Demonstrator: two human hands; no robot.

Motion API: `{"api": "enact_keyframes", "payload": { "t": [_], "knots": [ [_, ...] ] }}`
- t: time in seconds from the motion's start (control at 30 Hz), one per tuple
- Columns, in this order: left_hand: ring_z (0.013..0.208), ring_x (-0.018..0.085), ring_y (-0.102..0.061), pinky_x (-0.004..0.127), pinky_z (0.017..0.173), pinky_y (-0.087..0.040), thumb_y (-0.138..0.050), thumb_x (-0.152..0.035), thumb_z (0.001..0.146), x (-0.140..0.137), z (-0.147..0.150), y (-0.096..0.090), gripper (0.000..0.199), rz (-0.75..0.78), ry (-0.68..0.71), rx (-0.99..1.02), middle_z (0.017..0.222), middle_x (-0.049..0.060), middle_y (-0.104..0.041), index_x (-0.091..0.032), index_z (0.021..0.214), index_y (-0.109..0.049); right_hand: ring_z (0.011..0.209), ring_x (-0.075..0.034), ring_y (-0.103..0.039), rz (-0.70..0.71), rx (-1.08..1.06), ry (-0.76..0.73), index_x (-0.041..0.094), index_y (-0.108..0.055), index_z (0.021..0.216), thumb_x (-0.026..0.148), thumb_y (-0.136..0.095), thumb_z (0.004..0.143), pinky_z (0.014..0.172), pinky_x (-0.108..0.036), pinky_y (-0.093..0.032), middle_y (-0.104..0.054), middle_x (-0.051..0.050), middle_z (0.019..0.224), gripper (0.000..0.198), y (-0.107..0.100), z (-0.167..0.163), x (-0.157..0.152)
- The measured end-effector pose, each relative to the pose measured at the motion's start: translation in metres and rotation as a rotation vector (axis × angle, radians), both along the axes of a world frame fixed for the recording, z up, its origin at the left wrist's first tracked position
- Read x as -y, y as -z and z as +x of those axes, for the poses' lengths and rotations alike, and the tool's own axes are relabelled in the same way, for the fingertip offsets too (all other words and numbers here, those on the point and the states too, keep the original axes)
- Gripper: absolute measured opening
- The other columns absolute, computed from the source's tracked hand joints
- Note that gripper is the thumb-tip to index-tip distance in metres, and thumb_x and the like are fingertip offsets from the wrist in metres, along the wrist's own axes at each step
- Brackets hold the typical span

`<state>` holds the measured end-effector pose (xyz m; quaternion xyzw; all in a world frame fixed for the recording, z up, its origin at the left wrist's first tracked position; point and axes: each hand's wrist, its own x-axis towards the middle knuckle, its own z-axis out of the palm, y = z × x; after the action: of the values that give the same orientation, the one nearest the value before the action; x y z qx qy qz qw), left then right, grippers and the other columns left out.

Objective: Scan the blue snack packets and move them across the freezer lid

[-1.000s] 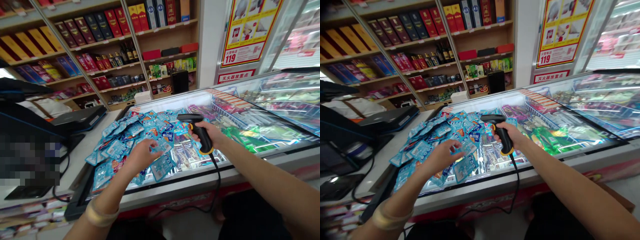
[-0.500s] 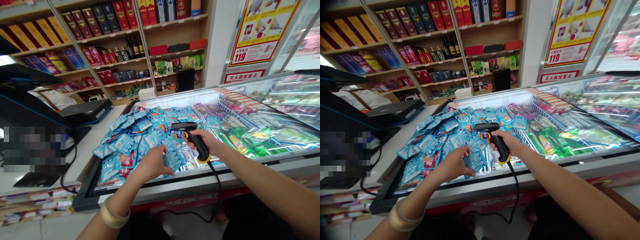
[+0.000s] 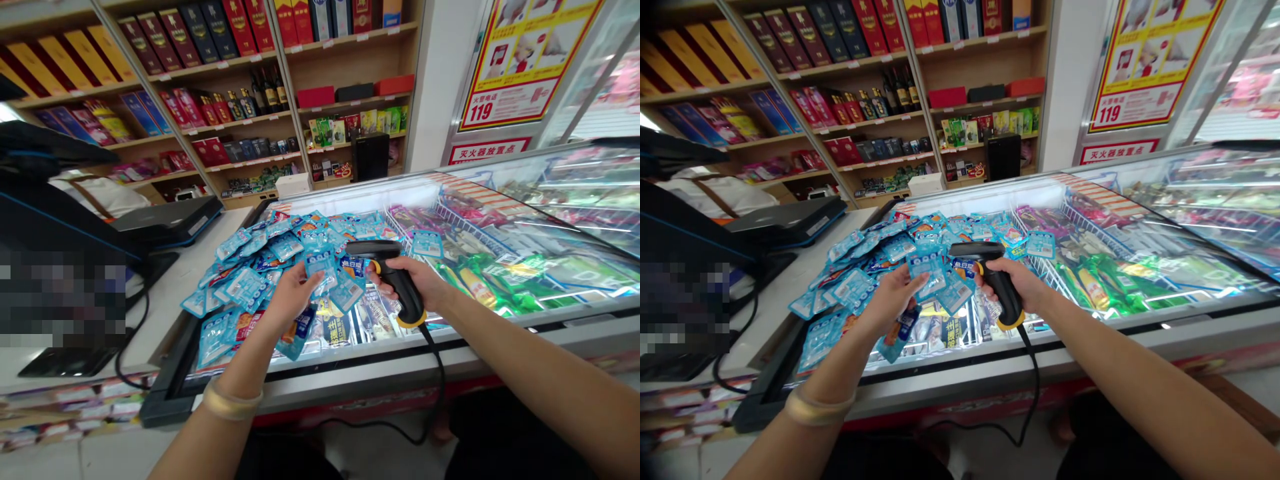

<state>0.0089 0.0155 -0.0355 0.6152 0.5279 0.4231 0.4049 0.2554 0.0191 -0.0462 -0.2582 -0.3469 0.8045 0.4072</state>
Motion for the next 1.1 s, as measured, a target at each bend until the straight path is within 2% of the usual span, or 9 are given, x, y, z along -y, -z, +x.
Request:
{"api": "enact_keyframes", "payload": {
  "t": [0.07,0.17,0.4,0.87,1.0,1.1],
  "knots": [
    [0.046,0.009,-0.044,0.022,0.041,-0.036,-0.066,-0.052,0.074,-0.005,0.004,0.004,0.036,-0.001,-0.083,0.148,0.068,-0.004,-0.056,-0.02,0.088,-0.057,0.051,-0.01,-0.052,-0.003,0.011,-0.019,0.014,-0.062,0.086,0.028,-0.066,0.07,0.045,-0.019,-0.044,-0.064,-0.005,0.071,0.021,0.0,0.001,0.001],
    [0.044,0.009,-0.046,0.021,0.035,-0.036,-0.064,-0.054,0.076,-0.011,0.007,0.008,0.037,0.035,-0.14,0.234,0.065,-0.005,-0.054,-0.021,0.086,-0.053,0.05,-0.01,-0.053,0.0,0.07,-0.058,0.014,-0.061,0.084,0.03,-0.067,0.07,0.044,-0.02,-0.044,-0.065,-0.005,0.071,0.021,0.002,0.0,0.003],
    [0.04,0.009,-0.049,0.02,0.032,-0.036,-0.062,-0.057,0.079,-0.012,0.003,0.014,0.038,0.059,-0.109,0.214,0.059,-0.006,-0.054,-0.021,0.08,-0.048,0.048,-0.01,-0.052,0.09,0.178,-0.089,0.013,-0.06,0.082,0.033,-0.068,0.071,0.041,-0.02,-0.041,-0.063,-0.005,0.068,0.024,0.004,-0.004,0.005],
    [0.045,0.013,-0.055,0.02,0.033,-0.038,-0.066,-0.058,0.075,-0.009,0.004,0.01,0.042,0.05,-0.084,0.214,0.055,-0.007,-0.051,-0.022,0.076,-0.045,0.047,-0.009,-0.051,0.057,0.226,-0.076,0.012,-0.062,0.081,0.033,-0.066,0.074,0.04,-0.019,-0.04,-0.061,-0.003,0.065,0.022,0.006,-0.006,0.003],
    [0.041,0.011,-0.053,0.02,0.033,-0.038,-0.063,-0.056,0.079,-0.009,0.007,0.003,0.037,0.055,-0.074,0.188,0.053,-0.008,-0.051,-0.022,0.078,-0.046,0.049,-0.01,-0.052,0.011,0.171,-0.055,0.014,-0.061,0.084,0.031,-0.064,0.075,0.042,-0.02,-0.042,-0.063,-0.004,0.068,0.019,0.003,-0.001,0.003],
    [0.042,0.011,-0.056,0.019,0.034,-0.037,-0.062,-0.052,0.081,-0.015,0.023,-0.008,0.035,0.061,-0.029,0.137,0.053,-0.007,-0.054,-0.022,0.077,-0.046,0.05,-0.01,-0.051,0.0,0.122,0.034,0.015,-0.059,0.082,0.029,-0.062,0.076,0.043,-0.019,-0.042,-0.062,-0.004,0.068,0.015,-0.005,0.018,0.002]
  ]
}}
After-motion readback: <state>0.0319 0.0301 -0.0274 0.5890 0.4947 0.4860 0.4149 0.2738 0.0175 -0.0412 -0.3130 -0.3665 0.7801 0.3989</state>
